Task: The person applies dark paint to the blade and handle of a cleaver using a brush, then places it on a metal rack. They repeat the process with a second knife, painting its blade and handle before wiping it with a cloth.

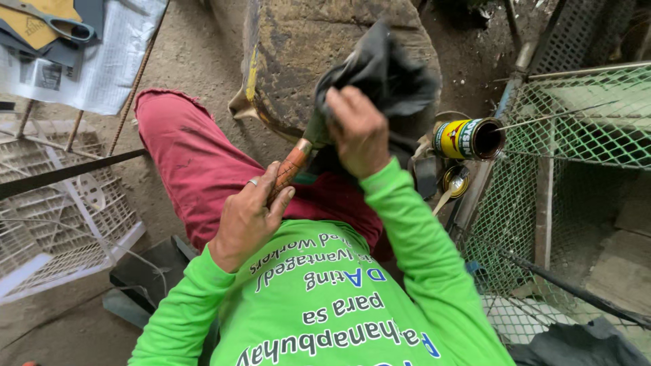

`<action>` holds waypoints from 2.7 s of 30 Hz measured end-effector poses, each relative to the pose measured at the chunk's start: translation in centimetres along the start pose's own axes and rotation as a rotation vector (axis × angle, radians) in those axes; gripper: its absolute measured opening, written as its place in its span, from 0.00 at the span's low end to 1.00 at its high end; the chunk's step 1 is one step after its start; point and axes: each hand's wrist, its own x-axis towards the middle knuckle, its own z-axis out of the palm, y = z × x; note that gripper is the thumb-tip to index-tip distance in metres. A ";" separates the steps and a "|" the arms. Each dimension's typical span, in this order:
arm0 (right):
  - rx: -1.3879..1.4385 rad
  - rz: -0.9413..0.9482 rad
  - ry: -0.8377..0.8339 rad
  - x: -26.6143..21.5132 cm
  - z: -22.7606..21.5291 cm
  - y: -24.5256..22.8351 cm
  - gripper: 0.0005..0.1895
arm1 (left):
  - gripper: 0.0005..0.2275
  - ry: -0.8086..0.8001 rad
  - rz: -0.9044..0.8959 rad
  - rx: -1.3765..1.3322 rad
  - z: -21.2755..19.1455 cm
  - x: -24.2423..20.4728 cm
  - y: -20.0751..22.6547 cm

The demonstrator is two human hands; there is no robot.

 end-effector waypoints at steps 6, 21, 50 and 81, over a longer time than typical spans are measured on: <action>0.117 0.034 -0.117 -3.3 -0.6 -3.4 0.23 | 0.23 -0.006 0.010 -0.001 -0.1 -0.5 0.2; 0.097 0.112 -0.084 -1.3 -0.8 -4.3 0.32 | 0.22 -0.045 -0.017 -0.126 -1.6 0.7 0.3; -0.137 0.218 -0.060 1.7 -2.8 3.0 0.26 | 0.20 -0.075 -0.036 -0.213 -3.2 0.1 0.0; -0.115 0.280 0.008 0.5 -1.8 6.0 0.26 | 0.24 -0.043 0.075 0.074 -3.3 -1.9 -1.5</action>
